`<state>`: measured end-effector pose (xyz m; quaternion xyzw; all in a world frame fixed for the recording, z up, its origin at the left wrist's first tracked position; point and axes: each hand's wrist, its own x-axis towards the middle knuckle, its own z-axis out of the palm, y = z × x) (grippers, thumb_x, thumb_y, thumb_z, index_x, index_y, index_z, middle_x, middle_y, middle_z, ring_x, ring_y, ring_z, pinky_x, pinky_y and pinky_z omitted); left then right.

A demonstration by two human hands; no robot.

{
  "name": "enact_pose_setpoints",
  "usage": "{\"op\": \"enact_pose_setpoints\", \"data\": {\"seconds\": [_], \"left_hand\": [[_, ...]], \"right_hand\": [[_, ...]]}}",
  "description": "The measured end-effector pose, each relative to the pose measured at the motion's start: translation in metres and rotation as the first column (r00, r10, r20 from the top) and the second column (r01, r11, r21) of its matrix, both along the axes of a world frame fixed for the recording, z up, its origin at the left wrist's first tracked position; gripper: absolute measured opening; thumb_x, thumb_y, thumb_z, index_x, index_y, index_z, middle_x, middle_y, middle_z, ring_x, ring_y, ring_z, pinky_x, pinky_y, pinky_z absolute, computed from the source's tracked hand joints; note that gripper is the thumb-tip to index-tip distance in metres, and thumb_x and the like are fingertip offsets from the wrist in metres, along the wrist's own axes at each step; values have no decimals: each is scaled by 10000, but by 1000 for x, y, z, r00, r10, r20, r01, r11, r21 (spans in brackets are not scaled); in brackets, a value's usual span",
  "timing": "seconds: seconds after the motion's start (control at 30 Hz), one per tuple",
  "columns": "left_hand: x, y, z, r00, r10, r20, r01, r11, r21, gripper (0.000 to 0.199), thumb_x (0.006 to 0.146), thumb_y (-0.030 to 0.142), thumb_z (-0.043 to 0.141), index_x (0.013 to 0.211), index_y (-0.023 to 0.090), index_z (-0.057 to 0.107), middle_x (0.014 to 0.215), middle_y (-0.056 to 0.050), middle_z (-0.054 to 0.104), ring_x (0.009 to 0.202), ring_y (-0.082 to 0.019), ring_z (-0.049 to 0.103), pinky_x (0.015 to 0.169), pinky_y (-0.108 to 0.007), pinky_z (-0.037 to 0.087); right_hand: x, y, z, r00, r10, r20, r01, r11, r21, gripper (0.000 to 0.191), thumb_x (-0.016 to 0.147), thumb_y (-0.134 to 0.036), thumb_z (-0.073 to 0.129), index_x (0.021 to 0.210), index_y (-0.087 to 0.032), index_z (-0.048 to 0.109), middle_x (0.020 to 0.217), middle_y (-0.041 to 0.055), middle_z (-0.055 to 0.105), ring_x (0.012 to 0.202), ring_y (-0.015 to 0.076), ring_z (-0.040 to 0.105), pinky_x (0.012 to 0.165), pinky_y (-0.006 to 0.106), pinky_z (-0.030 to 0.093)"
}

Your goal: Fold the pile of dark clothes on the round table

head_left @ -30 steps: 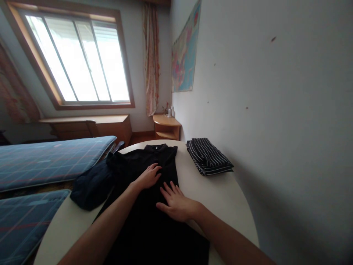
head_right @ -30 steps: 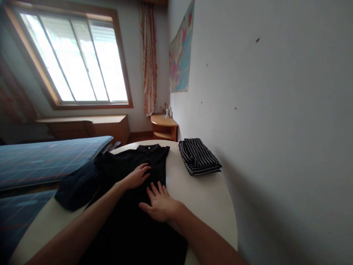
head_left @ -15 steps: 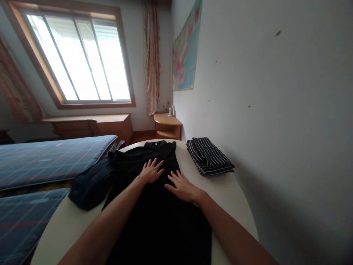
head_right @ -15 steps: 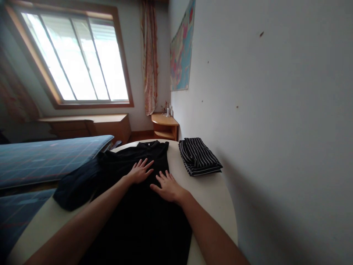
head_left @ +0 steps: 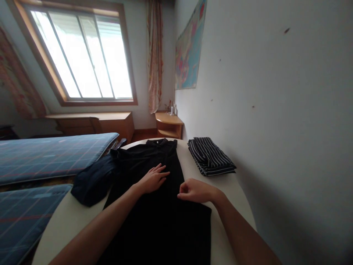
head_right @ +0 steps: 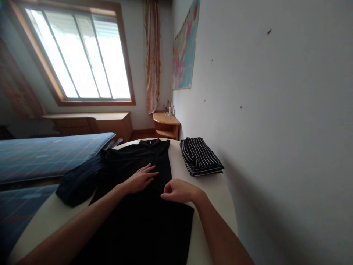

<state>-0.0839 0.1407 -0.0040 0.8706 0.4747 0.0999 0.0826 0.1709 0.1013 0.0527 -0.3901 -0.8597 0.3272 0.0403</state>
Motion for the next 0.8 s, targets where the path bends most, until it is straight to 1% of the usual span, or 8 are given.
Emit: {"op": "enact_pose_setpoints", "data": {"seconds": [0.17, 0.27, 0.33, 0.4, 0.47, 0.53, 0.67, 0.8], "left_hand": [[0, -54, 22, 973, -217, 80, 221, 975, -38, 502, 777, 80, 500, 1211, 266, 668, 1438, -29, 532, 1345, -220, 465, 1150, -397, 325], [6, -82, 31, 947, -303, 110, 308, 951, -30, 398, 737, 125, 578, 1101, 244, 683, 1300, -34, 629, 1190, -218, 584, 1129, -407, 342], [11, -97, 35, 935, -338, 110, 342, 940, -17, 375, 721, 161, 627, 1085, 239, 670, 1205, -30, 667, 1114, -220, 616, 1130, -431, 328], [15, -110, 35, 925, -366, 97, 368, 930, 0, 400, 718, 185, 656, 1113, 247, 656, 1156, -25, 678, 1084, -223, 624, 1115, -433, 339], [18, -120, 34, 913, -402, 76, 400, 916, 36, 457, 733, 200, 666, 1184, 272, 634, 1219, -24, 653, 1115, -231, 607, 1087, -424, 369], [20, -128, 32, 893, -446, 51, 442, 893, 83, 527, 762, 206, 654, 1275, 308, 589, 1335, -25, 591, 1160, -238, 582, 1062, -416, 395], [24, -137, 30, 853, -520, 52, 508, 848, 154, 463, 811, 165, 576, 1248, 315, 599, 1374, -21, 570, 1182, -232, 571, 1029, -399, 425], [24, -141, 33, 807, -534, 254, 521, 845, 122, 346, 743, 113, 537, 1051, 232, 640, 1171, -26, 688, 1018, -194, 650, 924, -325, 486]], "right_hand": [[2, -9, 13, 993, 98, -64, -113, 941, -318, 403, 771, -424, 734, 1073, -161, 696, 620, -57, 571, 508, 65, 445, 478, 177, 326], [-2, -14, 16, 968, 174, -180, -248, 770, -588, 565, 739, -499, 762, 1177, -168, 632, 648, -39, 626, 523, 93, 558, 543, 199, 436], [-5, -13, 12, 944, 146, -296, -310, 700, -643, 592, 752, -530, 742, 1191, -157, 608, 687, -4, 669, 569, 133, 630, 593, 247, 498], [-8, -9, 4, 907, 56, -417, -296, 789, -538, 536, 797, -525, 701, 1167, -148, 609, 680, 3, 672, 580, 140, 638, 603, 261, 505], [-11, -2, -7, 849, -43, -527, -165, 926, -341, 455, 846, -493, 656, 1139, -148, 616, 660, -10, 656, 591, 131, 624, 613, 254, 491], [-12, 7, -19, 811, -106, -576, 7, 985, -172, 390, 874, -460, 626, 1109, -149, 623, 680, -6, 655, 633, 135, 626, 638, 255, 483], [-11, 20, -40, 857, -141, -496, 196, 979, 61, 300, 879, -401, 612, 1065, -170, 657, 762, 16, 684, 704, 151, 633, 688, 270, 477], [-9, 25, -48, 913, -138, -383, 220, 959, 179, 253, 863, -352, 620, 1048, -192, 684, 804, 19, 699, 733, 155, 632, 682, 260, 458]]}}
